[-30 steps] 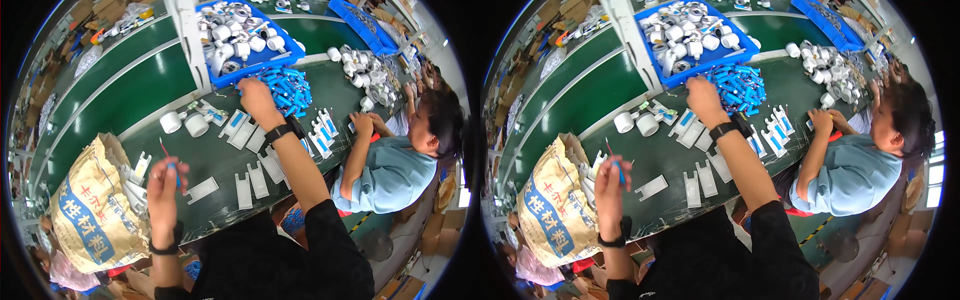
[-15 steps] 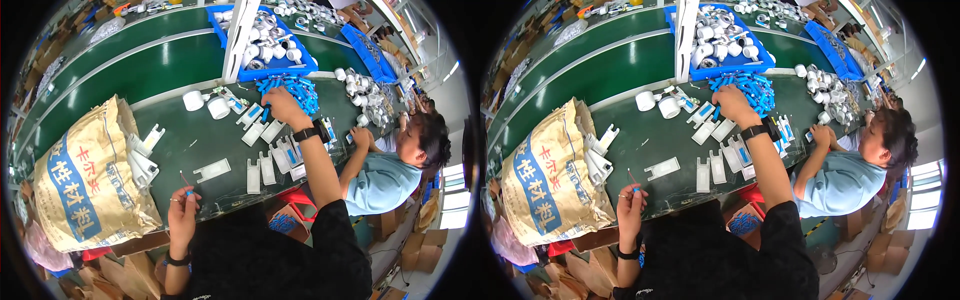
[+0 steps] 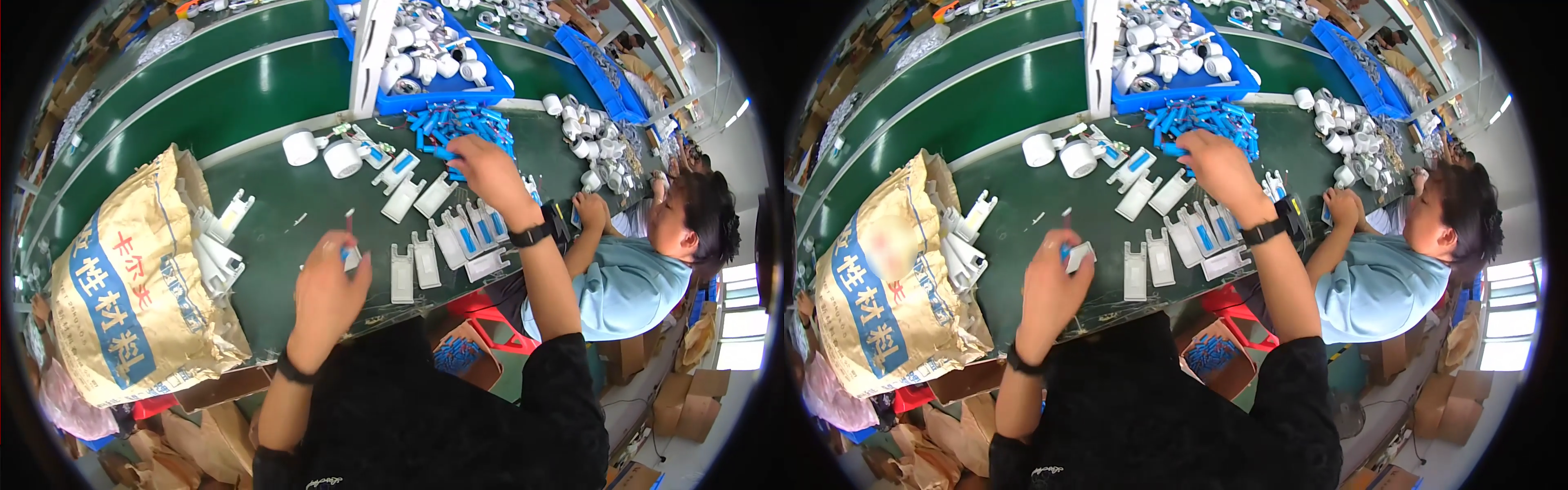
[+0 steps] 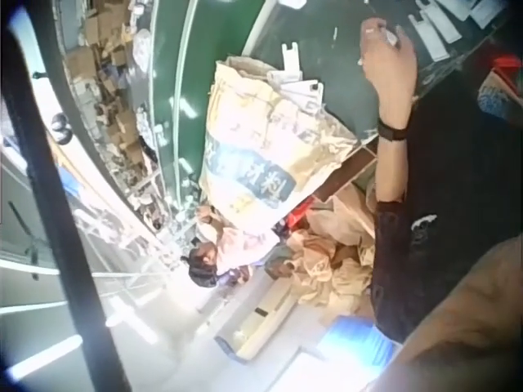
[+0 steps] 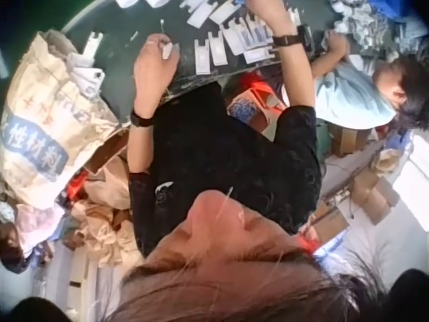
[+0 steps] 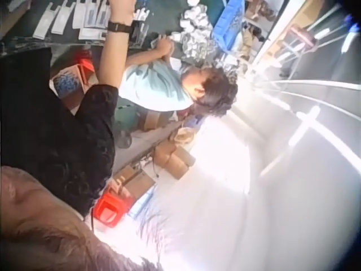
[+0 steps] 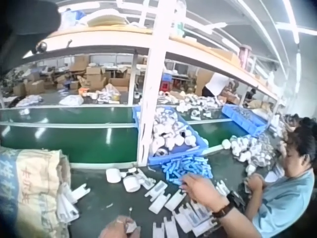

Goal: The person empties white plastic housings from a bag, peels adhesive backing from a light panel, and presses the panel into a housing. They then insert a blue battery into the housing, connect the wires, and place the assembled unit aside.

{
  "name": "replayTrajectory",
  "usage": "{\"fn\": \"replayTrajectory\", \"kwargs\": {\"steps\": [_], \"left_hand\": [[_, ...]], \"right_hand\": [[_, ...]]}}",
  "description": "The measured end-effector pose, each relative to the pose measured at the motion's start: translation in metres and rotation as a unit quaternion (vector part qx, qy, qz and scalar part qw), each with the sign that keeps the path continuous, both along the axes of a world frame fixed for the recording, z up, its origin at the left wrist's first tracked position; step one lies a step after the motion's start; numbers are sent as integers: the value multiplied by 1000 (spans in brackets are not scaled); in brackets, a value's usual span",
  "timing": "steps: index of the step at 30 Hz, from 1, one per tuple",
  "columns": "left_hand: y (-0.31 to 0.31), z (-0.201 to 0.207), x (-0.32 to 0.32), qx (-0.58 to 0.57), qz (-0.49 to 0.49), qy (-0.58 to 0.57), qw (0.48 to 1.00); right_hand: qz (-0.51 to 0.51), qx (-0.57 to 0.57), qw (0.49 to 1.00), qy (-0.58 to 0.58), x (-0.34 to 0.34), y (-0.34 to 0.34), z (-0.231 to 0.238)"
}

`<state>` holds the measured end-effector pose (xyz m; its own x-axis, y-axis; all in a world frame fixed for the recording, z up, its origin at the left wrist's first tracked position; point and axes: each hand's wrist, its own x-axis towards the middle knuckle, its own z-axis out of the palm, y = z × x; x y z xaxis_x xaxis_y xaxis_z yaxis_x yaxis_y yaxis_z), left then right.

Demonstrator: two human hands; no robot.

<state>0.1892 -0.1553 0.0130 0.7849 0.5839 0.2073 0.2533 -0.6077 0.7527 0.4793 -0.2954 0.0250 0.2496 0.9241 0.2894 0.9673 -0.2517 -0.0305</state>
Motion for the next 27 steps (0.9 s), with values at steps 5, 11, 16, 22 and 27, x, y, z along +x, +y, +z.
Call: {"fn": "replayTrajectory", "kwargs": {"steps": [5,11,16,22,27], "left_hand": [[-2,-36,92,96,-89,-3,991],[-1,-65,147,207,-204,52,956],[-20,-74,160,177,-214,67,958],[-31,-66,148,94,-178,43,979],[8,-25,65,-46,9,-68,997]], "right_hand": [[-206,211,873,390,-36,-41,-11],[-267,314,634,655,-63,-71,-24],[-275,329,608,668,-56,-64,-33],[-334,259,754,504,-54,-44,-49],[-359,232,802,418,-59,-35,-54]]}}
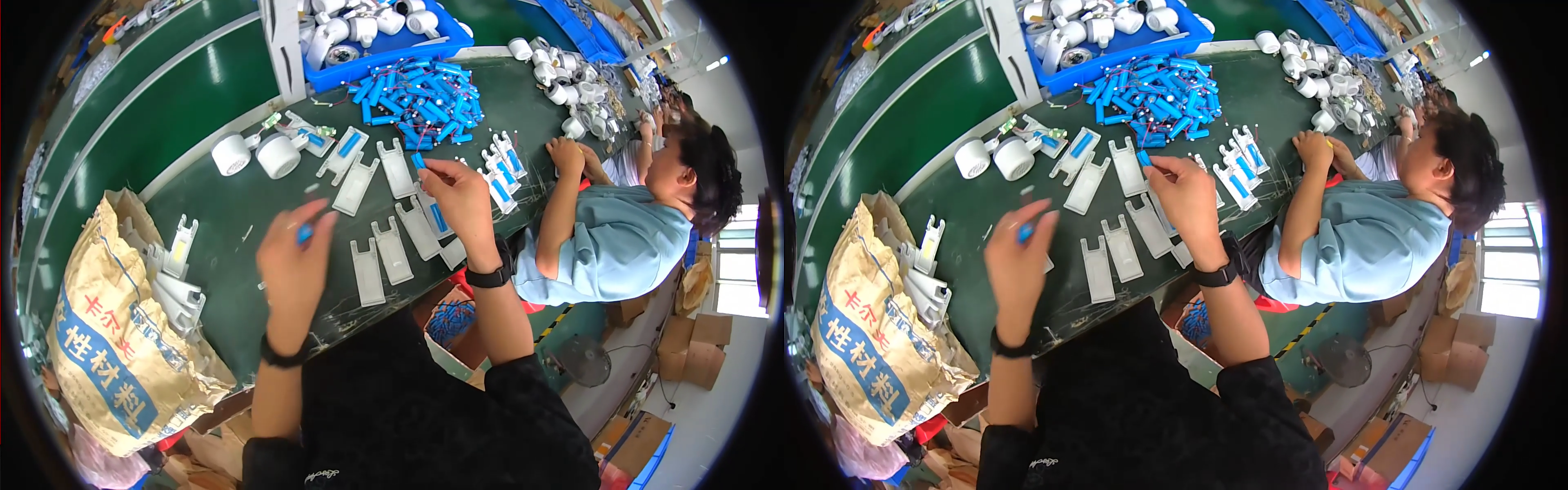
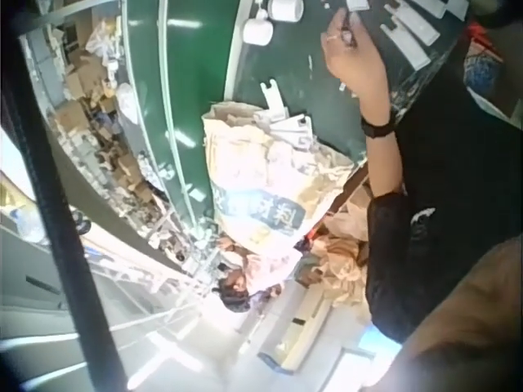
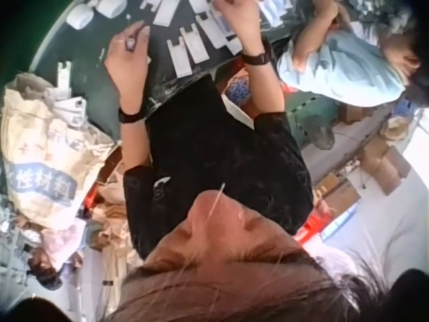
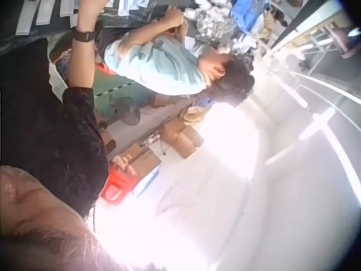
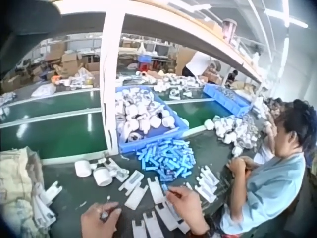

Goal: The person empties white plastic housings from a bag, peels adhesive backing from a light panel, and presses the panel into a housing. They then insert a blue battery into the housing, connect the wires, and place the assembled unit aside.

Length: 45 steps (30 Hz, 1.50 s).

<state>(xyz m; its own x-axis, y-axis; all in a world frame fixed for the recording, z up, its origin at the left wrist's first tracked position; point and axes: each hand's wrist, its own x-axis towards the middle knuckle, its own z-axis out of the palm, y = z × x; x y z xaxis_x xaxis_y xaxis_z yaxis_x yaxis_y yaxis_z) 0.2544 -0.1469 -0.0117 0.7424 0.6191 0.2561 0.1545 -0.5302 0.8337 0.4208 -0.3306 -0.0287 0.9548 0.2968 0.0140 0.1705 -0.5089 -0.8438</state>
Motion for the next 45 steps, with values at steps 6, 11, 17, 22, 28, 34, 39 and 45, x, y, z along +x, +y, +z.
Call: {"fn": "replayTrajectory", "kwargs": {"steps": [6,11,17,22,28,34,39,45], "left_hand": [[15,-41,-115,-174,230,-93,953],[14,-83,-135,-377,305,-92,870],[10,-83,-132,-201,268,-66,940],[13,-77,-136,-321,194,-187,908],[7,-26,-125,-614,15,-249,749],[-11,3,-98,-688,-93,-277,664],[-25,11,-86,-672,-89,-249,691],[-26,10,-80,-558,-128,-154,805]], "right_hand": [[12,-166,951,-260,-18,32,-11],[10,-226,939,-258,-19,42,-29],[24,-281,924,-257,-17,48,-27],[36,-319,906,-277,-14,51,-40],[40,-265,918,-291,-18,24,-17],[231,68,968,-76,-158,43,68],[223,94,955,-171,-182,49,52],[215,94,970,-69,-162,38,43]]}}
